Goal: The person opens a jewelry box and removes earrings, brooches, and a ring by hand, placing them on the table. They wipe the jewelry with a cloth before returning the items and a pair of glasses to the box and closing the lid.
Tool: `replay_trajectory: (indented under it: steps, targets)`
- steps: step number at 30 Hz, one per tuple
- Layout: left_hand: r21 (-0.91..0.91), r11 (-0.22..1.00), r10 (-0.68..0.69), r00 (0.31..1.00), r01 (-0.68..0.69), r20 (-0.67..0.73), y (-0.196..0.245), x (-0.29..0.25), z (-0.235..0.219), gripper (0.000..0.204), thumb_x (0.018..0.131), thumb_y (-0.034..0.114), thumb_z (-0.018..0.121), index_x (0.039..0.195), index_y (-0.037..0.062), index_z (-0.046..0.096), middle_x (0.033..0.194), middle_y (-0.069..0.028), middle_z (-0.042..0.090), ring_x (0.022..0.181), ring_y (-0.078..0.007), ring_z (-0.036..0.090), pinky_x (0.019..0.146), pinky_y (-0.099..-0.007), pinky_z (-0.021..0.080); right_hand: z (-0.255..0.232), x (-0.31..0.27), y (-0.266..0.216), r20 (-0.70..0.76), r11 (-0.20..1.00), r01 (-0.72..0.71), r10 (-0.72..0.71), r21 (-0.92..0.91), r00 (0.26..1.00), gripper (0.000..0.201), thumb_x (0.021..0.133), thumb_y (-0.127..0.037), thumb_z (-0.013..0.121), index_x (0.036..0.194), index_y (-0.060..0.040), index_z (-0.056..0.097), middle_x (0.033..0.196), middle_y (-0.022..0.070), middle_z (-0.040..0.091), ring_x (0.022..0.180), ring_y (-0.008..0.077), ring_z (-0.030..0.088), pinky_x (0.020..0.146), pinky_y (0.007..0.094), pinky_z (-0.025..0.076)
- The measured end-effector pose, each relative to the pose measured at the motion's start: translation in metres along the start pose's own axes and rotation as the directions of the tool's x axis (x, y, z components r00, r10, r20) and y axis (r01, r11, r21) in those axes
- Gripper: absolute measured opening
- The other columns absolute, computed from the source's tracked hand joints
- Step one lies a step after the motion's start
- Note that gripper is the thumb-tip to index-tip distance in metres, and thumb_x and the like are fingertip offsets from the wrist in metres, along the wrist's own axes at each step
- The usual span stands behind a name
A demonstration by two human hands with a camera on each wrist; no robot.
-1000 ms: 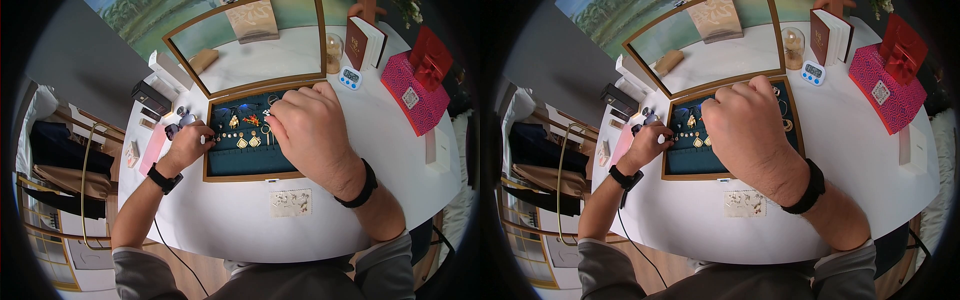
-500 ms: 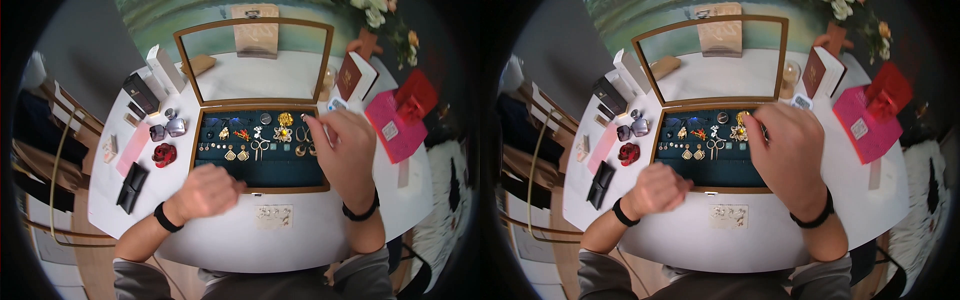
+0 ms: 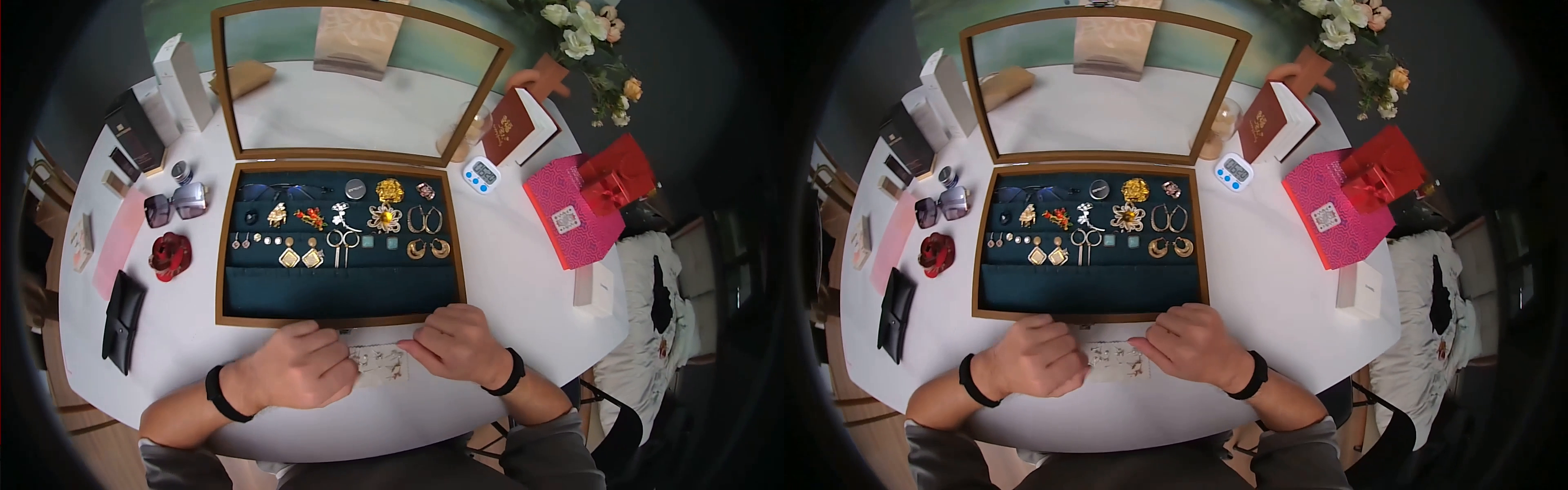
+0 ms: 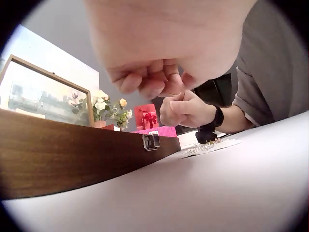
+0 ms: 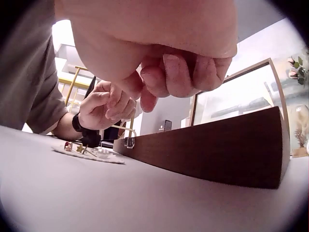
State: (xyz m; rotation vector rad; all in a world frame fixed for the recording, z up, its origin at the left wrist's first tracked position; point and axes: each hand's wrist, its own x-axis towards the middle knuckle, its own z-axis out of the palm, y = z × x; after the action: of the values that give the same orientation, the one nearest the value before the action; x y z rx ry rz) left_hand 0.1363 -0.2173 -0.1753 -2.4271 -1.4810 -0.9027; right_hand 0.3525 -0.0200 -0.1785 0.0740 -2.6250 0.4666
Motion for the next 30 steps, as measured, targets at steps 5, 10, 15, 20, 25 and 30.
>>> replay_trajectory:
  steps: [5,10,15,20,25,30]
  targets:
    - [-0.096,0.995,-0.023,0.996,0.032,0.089,0.009,-0.005,0.01,0.039,0.086,0.025,0.086,0.064,0.0146,0.056,0.065,-0.0003,0.051,0.06,-0.0186,0.057,0.056,-0.0319,0.043,-0.001,-0.009,-0.002,0.005,0.999,-0.015,0.015,0.044,1.0,0.038,0.083,-0.016,0.09,0.066,-0.0086,0.057,0.063,0.0042,0.051,0.054,0.0224,0.055,0.049,0.0368,0.045]
    - [-0.157,0.97,-0.171,0.98,0.185,0.098,-0.006,-0.006,0.004,0.037,0.087,0.022,0.087,0.067,0.0111,0.059,0.064,-0.0048,0.055,0.056,-0.0247,0.057,0.054,-0.039,0.044,-0.003,-0.015,0.007,-0.009,0.998,-0.052,0.053,0.033,0.999,0.034,0.083,-0.013,0.089,0.069,-0.008,0.058,0.065,0.0051,0.052,0.054,0.023,0.056,0.049,0.0378,0.046]
    - [-0.258,0.903,-0.326,0.939,0.345,0.114,-0.015,-0.005,-0.001,0.024,0.088,0.01,0.084,0.075,0.0072,0.064,0.066,-0.0059,0.06,0.056,-0.0267,0.059,0.054,-0.0391,0.045,0.001,-0.021,0.005,-0.05,0.996,-0.084,0.085,0.018,0.995,0.024,0.083,-0.009,0.087,0.078,-0.0066,0.063,0.066,0.0055,0.052,0.056,0.0232,0.06,0.048,0.0368,0.048]
    - [-0.247,0.903,-0.339,0.936,0.353,0.099,-0.012,-0.002,0.003,0.006,0.089,0.002,0.08,0.089,0.0025,0.074,0.071,-0.0079,0.068,0.059,-0.0269,0.065,0.056,-0.0385,0.048,0.006,-0.027,0.002,0.089,0.996,-0.051,0.045,0.069,0.995,0.015,0.087,-0.006,0.084,0.098,-0.0048,0.074,0.071,0.0057,0.061,0.057,0.0235,0.062,0.05,0.0356,0.049]
    - [-0.253,0.909,-0.339,0.941,0.33,0.008,-0.013,-0.003,0.01,0.006,0.088,-0.002,0.077,0.091,0.0026,0.075,0.066,-0.0052,0.062,0.052,-0.0216,0.057,0.054,-0.0373,0.043,0.003,-0.027,-0.001,0.226,0.998,-0.017,0.003,0.061,0.974,0.022,0.086,-0.006,0.08,0.108,-0.0054,0.076,0.078,0.0033,0.06,0.067,0.0205,0.065,0.058,0.0355,0.053]
    - [-0.221,0.921,-0.321,0.946,0.32,0.033,-0.014,-0.002,0.005,0.005,0.09,0.002,0.077,0.09,0.0033,0.072,0.071,-0.0088,0.067,0.06,-0.0286,0.066,0.058,-0.0399,0.051,0.005,-0.025,-0.006,0.226,0.995,0.093,-0.099,0.04,0.969,0.03,0.086,-0.009,0.078,0.115,-0.0057,0.075,0.094,0.004,0.063,0.08,0.0193,0.068,0.067,0.0348,0.056]
